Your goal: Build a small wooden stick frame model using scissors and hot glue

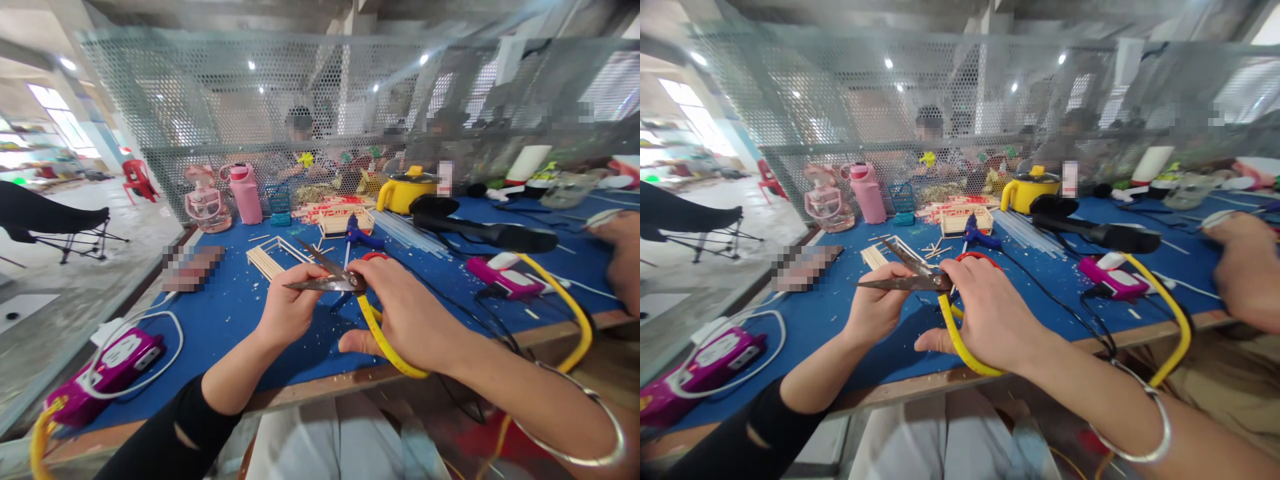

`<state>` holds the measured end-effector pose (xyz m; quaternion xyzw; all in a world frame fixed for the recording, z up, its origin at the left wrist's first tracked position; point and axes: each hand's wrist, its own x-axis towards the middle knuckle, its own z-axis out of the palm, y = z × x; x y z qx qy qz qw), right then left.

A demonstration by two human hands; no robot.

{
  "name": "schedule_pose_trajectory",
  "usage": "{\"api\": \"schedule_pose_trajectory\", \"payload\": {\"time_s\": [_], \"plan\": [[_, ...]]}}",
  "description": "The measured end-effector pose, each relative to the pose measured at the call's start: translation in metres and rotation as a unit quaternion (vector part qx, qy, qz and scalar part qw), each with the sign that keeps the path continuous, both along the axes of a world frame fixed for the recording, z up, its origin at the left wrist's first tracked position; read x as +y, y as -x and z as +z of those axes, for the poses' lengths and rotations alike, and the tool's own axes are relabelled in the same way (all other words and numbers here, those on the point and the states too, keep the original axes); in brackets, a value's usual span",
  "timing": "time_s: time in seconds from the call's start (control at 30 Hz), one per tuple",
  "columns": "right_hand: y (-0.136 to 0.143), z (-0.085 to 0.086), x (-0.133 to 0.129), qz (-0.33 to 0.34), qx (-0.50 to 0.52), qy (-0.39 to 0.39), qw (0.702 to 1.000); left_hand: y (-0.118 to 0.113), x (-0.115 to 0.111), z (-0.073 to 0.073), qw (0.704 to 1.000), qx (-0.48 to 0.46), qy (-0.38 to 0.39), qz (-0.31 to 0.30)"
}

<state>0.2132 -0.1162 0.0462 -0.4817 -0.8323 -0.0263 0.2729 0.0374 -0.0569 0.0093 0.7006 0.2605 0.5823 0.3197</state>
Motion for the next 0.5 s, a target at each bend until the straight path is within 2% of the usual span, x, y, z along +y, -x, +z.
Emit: {"api": "schedule_pose_trajectory", "payload": {"time_s": [0.33, 0.5], "plan": [[0.0008, 0.0006, -0.001, -0.018, -0.04, -0.017, 0.999, -0.0006, -0.0047, 0.0036, 0.998, -0.03, -0.027, 0.041], [0.0019, 0.0051, -0.0007, -0.019, -0.059, -0.016, 0.998, -0.001, -0.0052, 0.003, 0.999, -0.038, -0.015, 0.03]]}}
